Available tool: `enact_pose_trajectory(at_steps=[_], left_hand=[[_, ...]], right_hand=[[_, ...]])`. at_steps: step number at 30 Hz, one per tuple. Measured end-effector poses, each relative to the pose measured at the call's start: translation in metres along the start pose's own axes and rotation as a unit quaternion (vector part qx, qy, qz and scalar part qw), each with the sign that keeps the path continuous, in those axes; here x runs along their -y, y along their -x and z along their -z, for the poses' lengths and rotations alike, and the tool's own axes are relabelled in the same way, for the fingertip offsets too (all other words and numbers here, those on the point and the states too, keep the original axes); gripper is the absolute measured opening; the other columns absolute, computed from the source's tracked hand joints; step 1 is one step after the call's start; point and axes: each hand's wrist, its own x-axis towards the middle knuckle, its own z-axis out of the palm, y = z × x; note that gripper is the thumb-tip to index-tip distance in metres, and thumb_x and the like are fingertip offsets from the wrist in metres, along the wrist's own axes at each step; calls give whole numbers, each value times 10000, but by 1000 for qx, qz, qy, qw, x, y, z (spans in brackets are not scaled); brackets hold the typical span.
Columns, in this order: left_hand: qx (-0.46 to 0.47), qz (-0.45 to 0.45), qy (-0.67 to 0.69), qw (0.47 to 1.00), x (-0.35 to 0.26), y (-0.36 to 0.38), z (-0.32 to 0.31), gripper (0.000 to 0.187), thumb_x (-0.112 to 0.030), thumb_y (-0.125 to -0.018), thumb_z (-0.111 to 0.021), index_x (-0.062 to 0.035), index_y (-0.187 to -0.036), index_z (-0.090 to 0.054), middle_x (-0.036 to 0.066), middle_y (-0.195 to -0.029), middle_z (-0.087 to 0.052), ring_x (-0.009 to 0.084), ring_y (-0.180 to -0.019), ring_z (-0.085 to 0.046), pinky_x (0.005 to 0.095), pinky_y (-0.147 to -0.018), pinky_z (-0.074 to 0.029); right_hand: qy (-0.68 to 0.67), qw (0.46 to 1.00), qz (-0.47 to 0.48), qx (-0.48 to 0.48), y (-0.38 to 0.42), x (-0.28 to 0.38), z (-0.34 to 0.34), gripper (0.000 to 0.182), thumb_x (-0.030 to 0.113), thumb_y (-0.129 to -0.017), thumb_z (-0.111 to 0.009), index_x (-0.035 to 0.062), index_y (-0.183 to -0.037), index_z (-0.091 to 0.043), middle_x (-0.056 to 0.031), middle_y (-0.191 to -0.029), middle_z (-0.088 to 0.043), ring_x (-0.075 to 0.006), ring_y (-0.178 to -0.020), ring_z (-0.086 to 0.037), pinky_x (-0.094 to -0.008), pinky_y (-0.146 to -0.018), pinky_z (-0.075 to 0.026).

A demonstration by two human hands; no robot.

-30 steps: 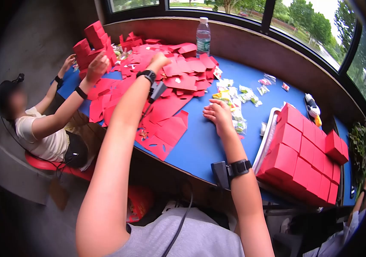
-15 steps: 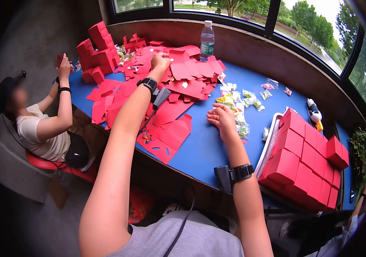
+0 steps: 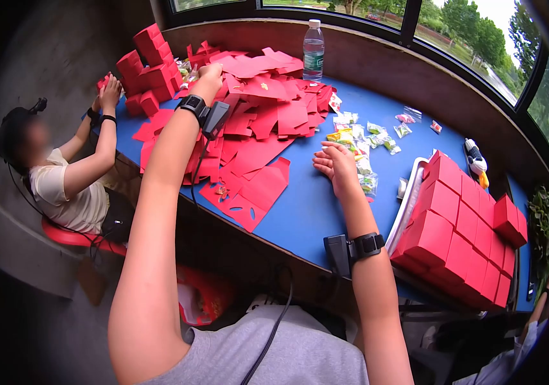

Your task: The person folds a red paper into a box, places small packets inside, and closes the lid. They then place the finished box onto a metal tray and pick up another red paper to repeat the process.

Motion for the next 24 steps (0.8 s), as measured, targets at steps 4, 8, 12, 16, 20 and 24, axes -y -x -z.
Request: enact_pose_trajectory(at_steps=[4,8,12,16,20,24], left_hand=[[-45,-289,-472,831,-1,19,10,898,-340,-718,-697,-29,-1381,-176,217,-1303,-346,369,-1171,-420,479,-946,-371],[484,-405,-464,622,5,112,20,827,-432,-654,-746,-89,-1315,-385,209,-1276,-375,366,-1166,-411,444,-972,-351],[467,-537,-489,505,10,133,25,704,-391,-673,-737,-65,-1241,-481,179,-1231,-445,332,-1124,-450,405,-933,-392],[438,-536,-498,522,-4,113,16,157,-170,-786,-585,-44,-860,-642,126,-760,-623,314,-741,-604,409,-691,-488],[315,-646,-395,573,-34,119,12,95,-57,-799,-552,-34,-874,-607,150,-784,-625,318,-743,-608,400,-651,-483],[388,-555,-238,696,-95,157,7,143,-48,-861,-543,-2,-985,-599,145,-850,-650,224,-750,-636,313,-672,-490]], right_hand=[[7,1000,2,2,-1,0,-1,290,117,-830,-523,-10,-1088,-486,-119,-843,-584,-170,-675,-621,-258,-619,-535],[19,1000,8,15,-1,-2,0,289,135,-833,-531,-10,-1079,-488,-125,-855,-589,-171,-675,-624,-255,-617,-535],[26,999,14,33,-4,-5,3,299,156,-834,-541,-12,-1077,-489,-130,-860,-592,-171,-695,-629,-255,-631,-535],[15,999,14,42,-4,-5,4,311,164,-835,-542,-13,-1085,-490,-139,-885,-591,-176,-697,-628,-256,-631,-533],[42,997,63,21,-4,0,1,430,162,-802,-593,-12,-1166,-440,-143,-954,-564,-189,-772,-618,-269,-667,-525],[321,868,363,-102,9,14,-15,806,204,-702,-739,27,-1332,-269,-168,-1154,-405,-281,-1098,-449,-379,-882,-427]])
